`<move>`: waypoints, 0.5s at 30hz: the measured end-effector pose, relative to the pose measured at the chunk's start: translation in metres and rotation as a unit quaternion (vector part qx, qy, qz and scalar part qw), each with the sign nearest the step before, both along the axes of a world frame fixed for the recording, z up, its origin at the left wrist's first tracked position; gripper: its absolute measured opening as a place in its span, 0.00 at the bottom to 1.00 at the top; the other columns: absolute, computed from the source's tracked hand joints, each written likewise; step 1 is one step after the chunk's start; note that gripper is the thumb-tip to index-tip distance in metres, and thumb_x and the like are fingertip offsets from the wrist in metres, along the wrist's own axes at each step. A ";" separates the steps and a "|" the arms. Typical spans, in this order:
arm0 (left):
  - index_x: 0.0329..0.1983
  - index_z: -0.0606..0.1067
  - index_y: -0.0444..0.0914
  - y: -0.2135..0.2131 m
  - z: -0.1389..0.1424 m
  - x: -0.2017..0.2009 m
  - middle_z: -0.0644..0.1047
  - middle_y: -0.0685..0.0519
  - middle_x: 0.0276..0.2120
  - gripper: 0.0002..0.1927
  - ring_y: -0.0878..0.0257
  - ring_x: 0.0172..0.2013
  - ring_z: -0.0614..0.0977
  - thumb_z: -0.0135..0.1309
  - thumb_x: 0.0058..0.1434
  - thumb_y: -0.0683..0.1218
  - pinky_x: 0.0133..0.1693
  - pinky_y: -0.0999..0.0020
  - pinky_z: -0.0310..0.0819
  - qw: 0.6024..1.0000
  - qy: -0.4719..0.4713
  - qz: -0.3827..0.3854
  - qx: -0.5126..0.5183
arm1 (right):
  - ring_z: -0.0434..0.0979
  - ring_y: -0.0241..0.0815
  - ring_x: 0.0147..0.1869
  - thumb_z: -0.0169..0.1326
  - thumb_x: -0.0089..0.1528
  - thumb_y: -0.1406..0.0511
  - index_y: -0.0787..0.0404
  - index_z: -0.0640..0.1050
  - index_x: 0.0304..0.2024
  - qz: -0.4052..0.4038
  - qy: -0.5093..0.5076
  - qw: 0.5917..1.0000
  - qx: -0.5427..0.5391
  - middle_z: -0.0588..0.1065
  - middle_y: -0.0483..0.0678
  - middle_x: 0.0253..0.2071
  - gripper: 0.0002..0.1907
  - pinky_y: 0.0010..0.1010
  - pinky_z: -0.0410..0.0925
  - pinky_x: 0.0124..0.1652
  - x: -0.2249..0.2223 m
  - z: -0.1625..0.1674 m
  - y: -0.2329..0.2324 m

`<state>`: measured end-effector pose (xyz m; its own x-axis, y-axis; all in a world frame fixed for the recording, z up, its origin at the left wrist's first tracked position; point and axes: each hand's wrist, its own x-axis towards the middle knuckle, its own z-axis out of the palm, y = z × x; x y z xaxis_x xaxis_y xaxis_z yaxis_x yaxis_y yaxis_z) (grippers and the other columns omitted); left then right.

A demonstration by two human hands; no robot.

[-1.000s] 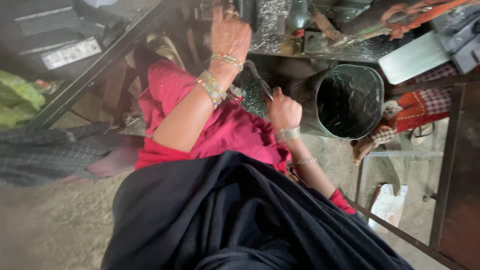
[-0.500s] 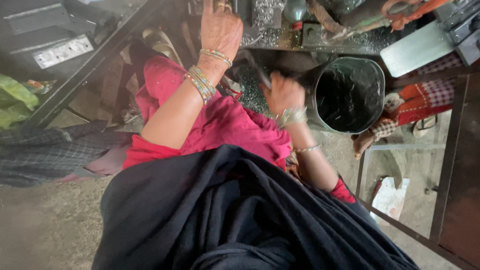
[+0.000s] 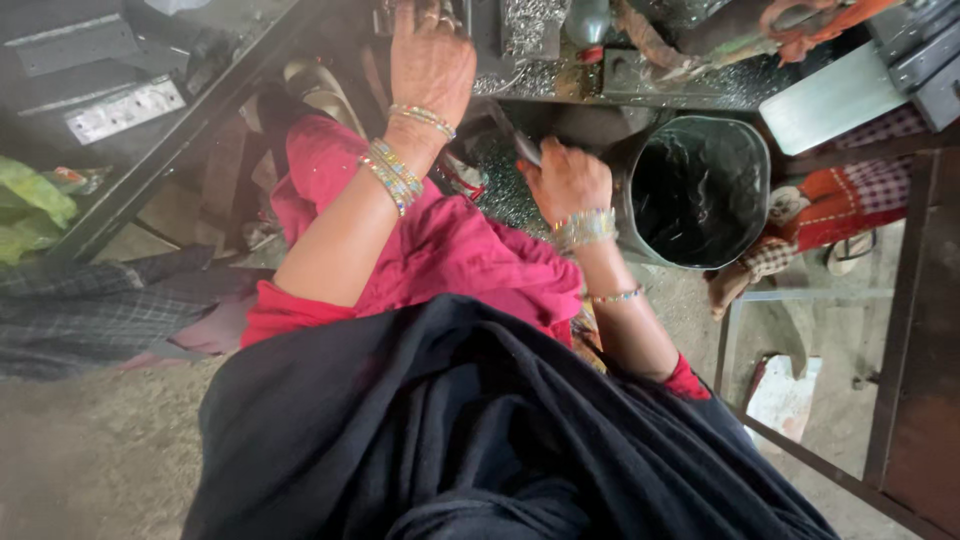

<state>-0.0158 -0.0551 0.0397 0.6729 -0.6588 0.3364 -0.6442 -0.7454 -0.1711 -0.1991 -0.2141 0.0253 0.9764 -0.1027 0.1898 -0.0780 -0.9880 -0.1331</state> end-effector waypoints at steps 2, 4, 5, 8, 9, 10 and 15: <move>0.37 0.83 0.40 -0.001 0.000 -0.001 0.82 0.46 0.40 0.12 0.53 0.54 0.77 0.49 0.65 0.45 0.59 0.47 0.59 0.997 0.075 0.016 0.004 | 0.80 0.56 0.29 0.56 0.65 0.48 0.58 0.74 0.38 -0.076 0.085 0.993 0.033 0.78 0.53 0.24 0.21 0.48 0.71 0.29 -0.019 -0.012 0.015; 0.40 0.83 0.39 -0.001 -0.006 0.000 0.82 0.46 0.41 0.12 0.53 0.54 0.77 0.49 0.67 0.45 0.59 0.47 0.60 0.997 0.068 0.022 -0.029 | 0.80 0.57 0.28 0.56 0.66 0.49 0.59 0.74 0.40 -0.117 0.107 0.986 0.047 0.78 0.54 0.24 0.20 0.49 0.70 0.28 -0.025 -0.021 0.017; 0.41 0.83 0.38 0.000 -0.010 0.000 0.81 0.46 0.42 0.12 0.54 0.53 0.77 0.49 0.68 0.45 0.59 0.48 0.60 0.998 0.037 0.025 -0.044 | 0.80 0.58 0.29 0.56 0.67 0.49 0.58 0.74 0.40 -0.115 0.101 0.986 0.065 0.78 0.54 0.25 0.20 0.49 0.70 0.28 -0.028 -0.025 0.020; 0.43 0.82 0.39 -0.002 -0.023 0.007 0.81 0.48 0.42 0.12 0.55 0.51 0.78 0.50 0.64 0.45 0.59 0.46 0.60 0.996 -0.012 0.034 -0.077 | 0.80 0.59 0.29 0.57 0.65 0.48 0.58 0.74 0.39 -0.070 0.071 0.995 0.030 0.77 0.55 0.25 0.20 0.49 0.70 0.27 -0.015 -0.026 0.009; 0.43 0.82 0.39 -0.004 -0.027 0.011 0.81 0.48 0.42 0.12 0.55 0.50 0.78 0.50 0.62 0.46 0.59 0.45 0.60 0.996 -0.009 0.039 -0.076 | 0.80 0.59 0.28 0.57 0.64 0.48 0.58 0.74 0.38 -0.047 0.072 0.996 0.013 0.77 0.55 0.25 0.21 0.49 0.70 0.27 -0.012 -0.025 0.006; 0.42 0.82 0.39 -0.006 -0.030 0.015 0.81 0.48 0.41 0.12 0.55 0.49 0.78 0.49 0.62 0.45 0.57 0.45 0.61 0.995 -0.015 0.041 -0.094 | 0.80 0.59 0.29 0.57 0.63 0.47 0.58 0.74 0.37 -0.042 0.063 0.997 -0.001 0.77 0.55 0.25 0.21 0.50 0.71 0.28 -0.008 -0.024 0.003; 0.42 0.79 0.40 -0.024 -0.032 0.040 0.80 0.44 0.39 0.11 0.49 0.45 0.78 0.46 0.72 0.47 0.52 0.49 0.64 0.974 0.157 0.093 -0.136 | 0.80 0.59 0.32 0.58 0.65 0.47 0.58 0.74 0.36 0.002 -0.014 0.999 -0.039 0.77 0.54 0.28 0.22 0.50 0.72 0.29 -0.002 -0.028 -0.006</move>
<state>0.0243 -0.0790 0.0076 0.8698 -0.4310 0.2402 -0.4827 -0.8444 0.2325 -0.2014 -0.2197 -0.0028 0.9711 -0.0824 0.2239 -0.0713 -0.9958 -0.0573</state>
